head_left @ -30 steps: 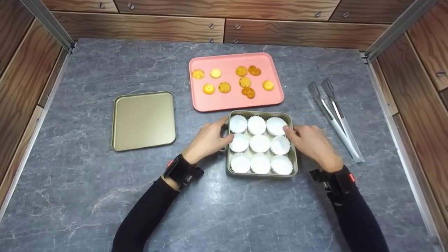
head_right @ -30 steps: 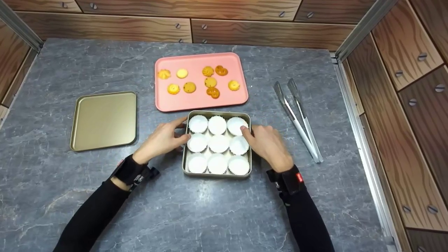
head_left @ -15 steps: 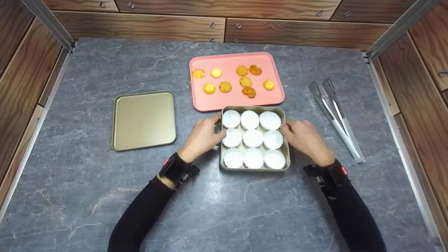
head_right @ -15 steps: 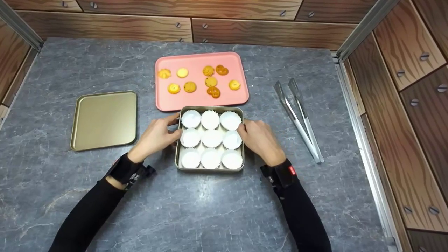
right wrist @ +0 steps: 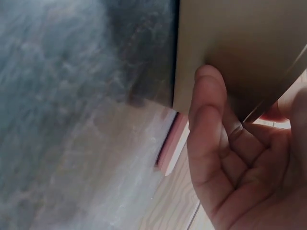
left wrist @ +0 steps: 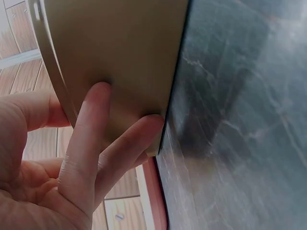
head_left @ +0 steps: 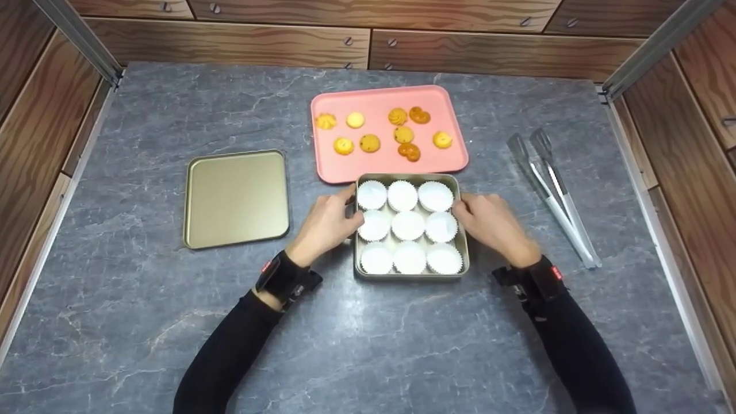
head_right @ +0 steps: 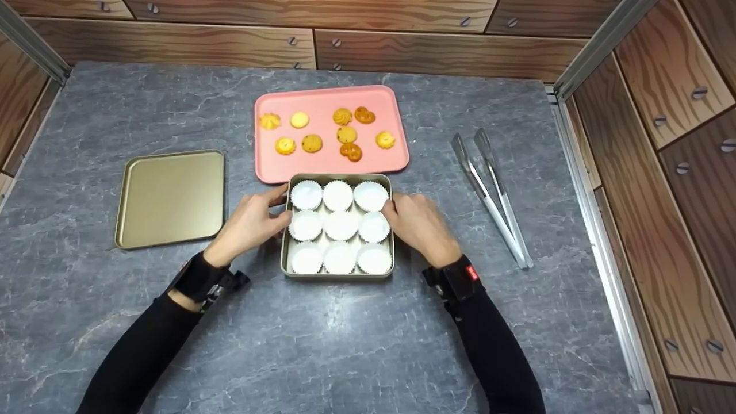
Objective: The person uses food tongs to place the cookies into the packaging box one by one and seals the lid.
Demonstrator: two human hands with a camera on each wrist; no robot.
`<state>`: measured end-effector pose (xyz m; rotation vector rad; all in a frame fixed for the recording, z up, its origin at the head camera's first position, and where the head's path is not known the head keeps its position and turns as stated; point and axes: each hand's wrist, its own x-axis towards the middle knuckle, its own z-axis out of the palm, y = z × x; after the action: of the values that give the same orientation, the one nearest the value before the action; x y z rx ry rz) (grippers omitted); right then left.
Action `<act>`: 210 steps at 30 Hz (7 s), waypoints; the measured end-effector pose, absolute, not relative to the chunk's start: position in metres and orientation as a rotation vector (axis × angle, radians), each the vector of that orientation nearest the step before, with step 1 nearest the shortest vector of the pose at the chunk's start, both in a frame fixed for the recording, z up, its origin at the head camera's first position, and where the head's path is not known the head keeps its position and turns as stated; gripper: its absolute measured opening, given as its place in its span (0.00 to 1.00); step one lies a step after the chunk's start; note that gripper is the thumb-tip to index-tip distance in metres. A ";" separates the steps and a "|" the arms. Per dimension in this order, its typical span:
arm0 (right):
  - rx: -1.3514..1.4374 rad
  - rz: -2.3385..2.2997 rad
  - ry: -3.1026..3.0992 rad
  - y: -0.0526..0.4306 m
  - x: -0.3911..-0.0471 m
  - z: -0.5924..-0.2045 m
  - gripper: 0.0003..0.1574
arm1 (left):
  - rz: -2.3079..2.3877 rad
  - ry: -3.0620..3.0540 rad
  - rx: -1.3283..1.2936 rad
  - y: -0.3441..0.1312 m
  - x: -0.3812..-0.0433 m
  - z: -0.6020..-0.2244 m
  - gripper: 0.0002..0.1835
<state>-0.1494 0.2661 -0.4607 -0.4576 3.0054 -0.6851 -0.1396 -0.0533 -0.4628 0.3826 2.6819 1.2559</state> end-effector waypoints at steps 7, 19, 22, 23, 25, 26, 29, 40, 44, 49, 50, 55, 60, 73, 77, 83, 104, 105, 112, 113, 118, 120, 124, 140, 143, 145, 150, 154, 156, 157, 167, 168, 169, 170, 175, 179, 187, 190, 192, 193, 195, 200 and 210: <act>-0.462 -0.689 2.993 0.266 -0.149 -0.461 0.22 | 1.230 2.724 0.409 -0.053 -0.138 -0.463 0.35; -0.322 -0.756 2.960 0.293 -0.147 -0.446 0.37 | 1.217 2.692 0.479 -0.053 -0.133 -0.455 0.42; -0.253 -0.728 3.109 0.312 -0.149 -0.439 0.35 | 1.250 2.669 0.459 -0.055 -0.133 -0.456 0.42; -0.217 -0.713 3.169 0.319 -0.150 -0.438 0.33 | 1.258 2.665 0.453 -0.056 -0.133 -0.456 0.41; -0.131 -0.673 3.297 0.332 -0.151 -0.437 0.29 | 1.261 2.665 0.441 -0.056 -0.133 -0.457 0.41; -0.101 -0.644 3.352 0.339 -0.152 -0.437 0.29 | 1.259 2.669 0.435 -0.056 -0.133 -0.457 0.41; -0.014 -0.584 3.405 0.358 -0.153 -0.440 0.28 | 1.238 2.687 0.433 -0.056 -0.132 -0.457 0.41; 0.097 -0.336 3.186 0.406 -0.151 -0.455 0.45 | 1.206 2.759 0.486 -0.053 -0.132 -0.459 0.39; 0.143 -0.332 3.093 0.418 -0.151 -0.461 0.45 | 1.223 2.739 0.486 -0.053 -0.133 -0.461 0.38; 0.173 -0.372 3.040 0.421 -0.152 -0.462 0.40 | 1.246 2.701 0.449 -0.054 -0.133 -0.462 0.37; 0.170 -0.379 3.039 0.421 -0.152 -0.461 0.39 | 1.253 2.689 0.440 -0.055 -0.132 -0.461 0.37; 0.179 -0.394 3.011 0.421 -0.154 -0.458 0.36 | 1.275 2.646 0.431 -0.055 -0.131 -0.461 0.36; 0.240 -0.413 3.077 0.417 -0.153 -0.453 0.37 | 1.283 2.637 0.433 -0.056 -0.130 -0.460 0.36; -0.033 -0.633 3.293 0.381 -0.152 -0.442 0.38 | 1.304 2.603 0.417 -0.057 -0.129 -0.461 0.35; -0.184 -0.615 3.325 0.370 -0.157 -0.442 0.35 | 1.298 2.606 0.421 -0.057 -0.130 -0.461 0.36; -0.338 -0.544 3.303 0.355 -0.165 -0.441 0.29 | 1.308 2.599 0.419 -0.057 -0.130 -0.462 0.36; -0.408 -0.248 3.254 0.319 -0.184 -0.437 0.30 | 1.309 2.617 0.440 -0.059 -0.132 -0.463 0.35; -0.412 -0.246 3.256 0.318 -0.185 -0.437 0.30 | 1.311 2.610 0.435 -0.059 -0.131 -0.463 0.35; -0.440 -0.206 3.265 0.315 -0.186 -0.439 0.29 | 1.318 2.565 0.399 -0.058 -0.131 -0.462 0.36; -0.441 -0.208 3.266 0.315 -0.186 -0.439 0.29 | 1.316 2.567 0.399 -0.058 -0.131 -0.462 0.36; -0.420 -0.230 3.266 0.314 -0.186 -0.439 0.29 | 1.305 2.586 0.407 -0.058 -0.131 -0.462 0.35; -0.408 -0.237 3.260 0.314 -0.186 -0.439 0.29 | 1.300 2.595 0.414 -0.058 -0.131 -0.462 0.35; -0.396 -0.243 3.239 0.313 -0.186 -0.439 0.28 | 1.294 2.607 0.425 -0.059 -0.131 -0.462 0.35; -0.440 -0.348 3.247 0.321 -0.179 -0.438 0.23 | 1.311 2.587 0.392 -0.058 -0.130 -0.463 0.36; -0.434 -0.386 3.255 0.323 -0.175 -0.436 0.24 | 1.315 2.580 0.387 -0.058 -0.130 -0.463 0.36; -0.426 -0.418 3.262 0.325 -0.171 -0.434 0.24 | 1.318 2.575 0.384 -0.058 -0.131 -0.463 0.36; -0.401 -0.479 3.275 0.326 -0.164 -0.429 0.25 | 1.314 2.586 0.389 -0.058 -0.131 -0.463 0.35; -0.385 -0.514 3.274 0.323 -0.157 -0.424 0.25 | 1.310 2.613 0.410 -0.059 -0.132 -0.464 0.35; -0.400 -0.524 3.282 0.322 -0.153 -0.421 0.26 | 1.314 2.617 0.418 -0.059 -0.132 -0.465 0.35; -0.418 -0.528 3.289 0.320 -0.150 -0.420 0.25 | 1.319 2.607 0.415 -0.059 -0.132 -0.465 0.35; -0.631 -0.530 3.339 0.308 -0.130 -0.412 0.24 | 1.330 2.571 0.377 -0.059 -0.131 -0.464 0.35; -0.643 -0.525 3.341 0.306 -0.129 -0.411 0.23 | 1.330 2.575 0.378 -0.059 -0.131 -0.464 0.35; -0.657 -0.522 3.341 0.305 -0.127 -0.410 0.22 | 1.332 2.574 0.378 -0.059 -0.131 -0.464 0.35; -0.672 -0.521 3.341 0.304 -0.125 -0.409 0.21 | 1.334 2.576 0.380 -0.059 -0.131 -0.464 0.35; -0.764 -0.563 3.319 0.299 -0.116 -0.409 0.19 | 1.344 2.566 0.372 -0.059 -0.131 -0.464 0.35; -0.854 -0.586 3.289 0.294 -0.113 -0.408 0.18 | 1.340 2.574 0.373 -0.059 -0.131 -0.463 0.35; -1.001 -0.604 3.169 0.281 -0.112 -0.412 0.22 | 1.334 2.543 0.340 -0.059 -0.131 -0.463 0.36; -1.015 -0.601 3.101 0.276 -0.114 -0.414 0.22 | 1.342 2.525 0.321 -0.059 -0.131 -0.463 0.36; -1.035 -0.581 3.074 0.272 -0.116 -0.415 0.22 | 1.349 2.519 0.319 -0.059 -0.131 -0.463 0.36; -1.046 -0.573 3.063 0.271 -0.117 -0.416 0.22 | 1.353 2.513 0.317 -0.059 -0.131 -0.463 0.36; -1.070 -0.553 3.051 0.267 -0.119 -0.417 0.23 | 1.359 2.506 0.321 -0.059 -0.131 -0.463 0.36; -1.108 -0.519 3.038 0.260 -0.125 -0.419 0.24 | 1.360 2.511 0.332 -0.059 -0.131 -0.463 0.36; -1.120 -0.424 3.032 0.252 -0.131 -0.418 0.22 | 1.349 2.524 0.337 -0.058 -0.131 -0.462 0.35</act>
<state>-0.1309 0.2524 -0.4176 -1.1196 3.0316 -0.4241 -0.1311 -0.0583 -0.4622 0.3374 2.5244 1.3493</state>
